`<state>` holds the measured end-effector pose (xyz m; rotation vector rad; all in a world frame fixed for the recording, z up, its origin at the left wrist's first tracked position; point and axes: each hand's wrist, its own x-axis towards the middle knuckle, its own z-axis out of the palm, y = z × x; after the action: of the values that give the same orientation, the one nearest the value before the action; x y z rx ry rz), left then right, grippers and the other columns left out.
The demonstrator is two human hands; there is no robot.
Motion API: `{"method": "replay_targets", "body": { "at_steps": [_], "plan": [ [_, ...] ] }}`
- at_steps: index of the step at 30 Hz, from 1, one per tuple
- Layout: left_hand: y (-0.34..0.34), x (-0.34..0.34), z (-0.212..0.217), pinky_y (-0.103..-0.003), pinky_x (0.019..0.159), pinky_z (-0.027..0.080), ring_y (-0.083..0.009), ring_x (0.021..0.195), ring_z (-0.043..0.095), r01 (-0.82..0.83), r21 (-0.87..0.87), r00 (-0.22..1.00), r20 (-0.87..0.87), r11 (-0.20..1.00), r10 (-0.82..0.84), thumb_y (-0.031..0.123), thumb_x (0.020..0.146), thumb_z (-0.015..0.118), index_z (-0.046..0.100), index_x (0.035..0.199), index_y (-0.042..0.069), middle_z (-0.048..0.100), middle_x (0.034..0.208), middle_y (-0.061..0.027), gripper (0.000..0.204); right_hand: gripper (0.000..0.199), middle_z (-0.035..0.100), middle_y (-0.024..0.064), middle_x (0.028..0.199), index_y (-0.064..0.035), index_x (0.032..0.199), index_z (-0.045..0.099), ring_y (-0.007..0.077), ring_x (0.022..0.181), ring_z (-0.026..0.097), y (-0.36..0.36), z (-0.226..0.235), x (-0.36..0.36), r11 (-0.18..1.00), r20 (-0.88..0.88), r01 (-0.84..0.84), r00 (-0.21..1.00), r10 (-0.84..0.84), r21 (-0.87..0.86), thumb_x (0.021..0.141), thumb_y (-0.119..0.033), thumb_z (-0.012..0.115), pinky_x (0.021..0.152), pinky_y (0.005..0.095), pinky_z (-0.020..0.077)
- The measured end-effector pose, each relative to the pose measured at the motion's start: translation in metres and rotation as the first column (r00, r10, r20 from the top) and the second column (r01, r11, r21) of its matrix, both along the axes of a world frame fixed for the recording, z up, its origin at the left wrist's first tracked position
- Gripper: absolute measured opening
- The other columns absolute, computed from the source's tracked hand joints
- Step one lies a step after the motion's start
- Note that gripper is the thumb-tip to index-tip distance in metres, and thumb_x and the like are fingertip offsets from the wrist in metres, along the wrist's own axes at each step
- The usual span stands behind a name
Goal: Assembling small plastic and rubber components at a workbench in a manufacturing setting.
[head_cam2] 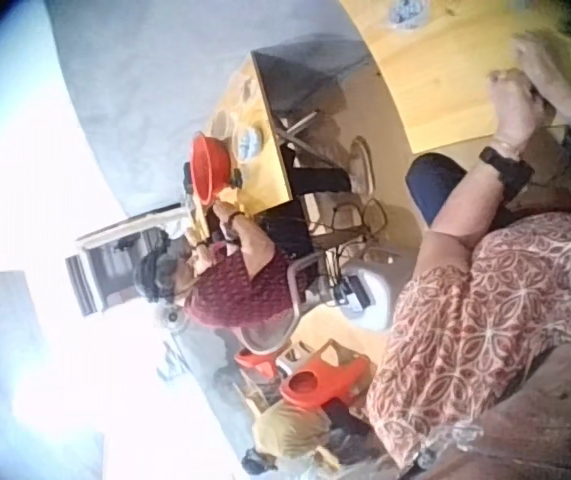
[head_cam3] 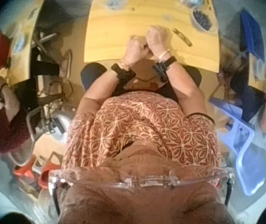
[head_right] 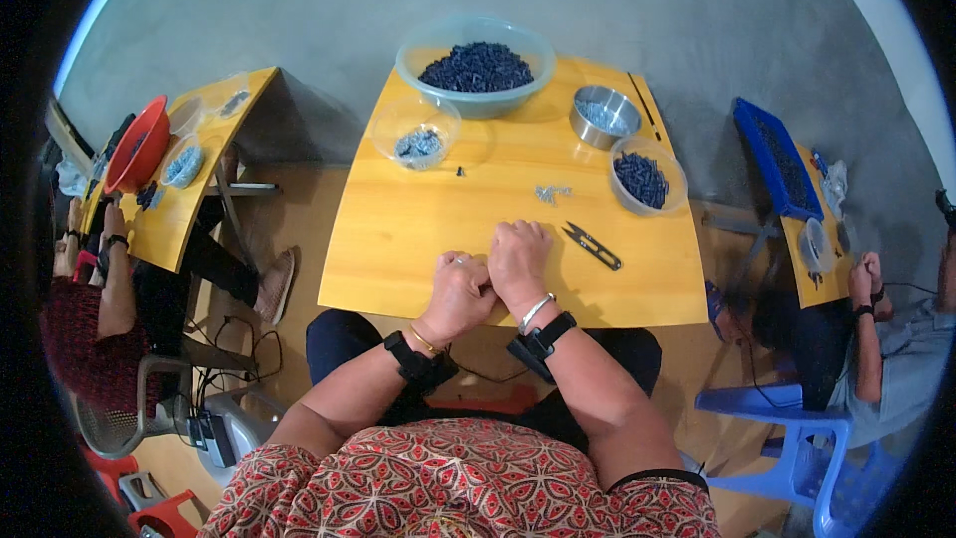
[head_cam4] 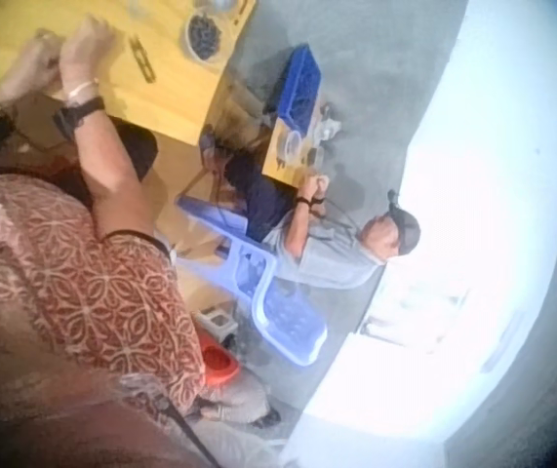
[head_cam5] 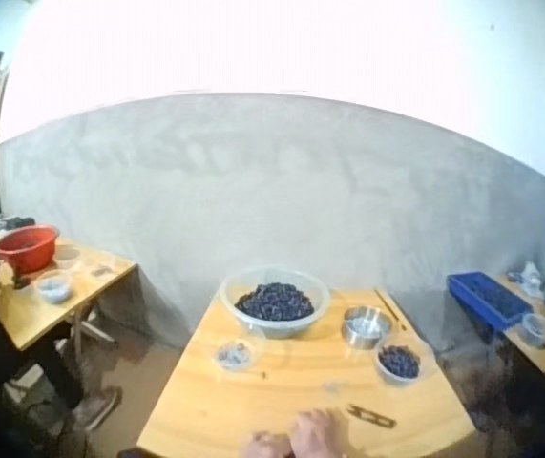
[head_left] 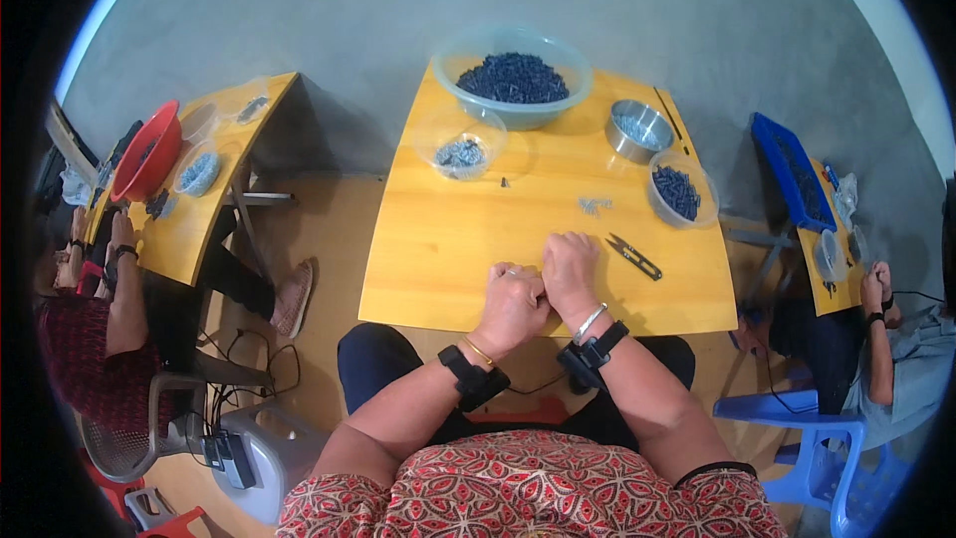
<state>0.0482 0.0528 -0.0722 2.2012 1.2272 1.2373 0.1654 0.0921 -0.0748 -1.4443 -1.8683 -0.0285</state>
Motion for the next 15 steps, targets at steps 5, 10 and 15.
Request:
{"method": "replay_targets", "body": {
  "at_steps": [5, 10, 15],
  "plan": [
    [-0.003, -0.002, 0.001, -0.034, 0.067, 0.038, -0.027, 0.061, 0.053, -0.021, 0.003, 0.999, -0.034, 1.0, 0.021, 0.007, 0.063, 0.064, 0.06, 0.062, 0.006, 0.056, 0.063, -0.0129, 0.005, 0.007, 0.059, 0.0119, 0.081, -0.0064, 0.069, 0.056, 0.0315, 0.072, 0.054, 0.005, -0.01, 0.007, 0.992, -0.214, -0.038, 0.977, 0.011, -0.123, 0.071, -0.004, 0.05, 0.069, 0.0397, 0.0397],
    [-0.01, -0.022, 0.024, -0.021, 0.06, 0.042, -0.0066, 0.064, 0.054, 0.31, -0.567, 0.802, 0.587, 0.763, 0.109, 0.009, 0.077, 0.067, 0.062, 0.07, 0.003, 0.062, 0.069, -0.0017, 0.01, 0.015, 0.057, 0.0109, 0.081, 0.002, 0.098, 0.051, 0.018, 0.072, 0.056, -0.051, 0.026, 0.013, 0.934, -0.675, -0.336, 0.717, 0.171, -0.121, 0.083, 0.0, 0.049, 0.067, 0.0275, 0.0459],
    [-0.04, -0.024, 0.07, -0.023, 0.069, 0.045, -0.009, 0.069, 0.054, 0.622, -0.409, 0.448, 0.885, 0.667, 0.125, 0.01, 0.083, 0.062, 0.061, 0.077, 0.003, 0.062, 0.076, -0.0029, 0.01, 0.017, 0.057, 0.0124, 0.081, 0.0001, 0.099, 0.05, 0.0216, 0.073, 0.057, -0.104, 0.084, -0.005, 0.938, -0.483, -0.343, 0.813, 0.326, 0.057, 0.082, -0.002, 0.053, 0.067, 0.0298, 0.0465]
  ]
}}
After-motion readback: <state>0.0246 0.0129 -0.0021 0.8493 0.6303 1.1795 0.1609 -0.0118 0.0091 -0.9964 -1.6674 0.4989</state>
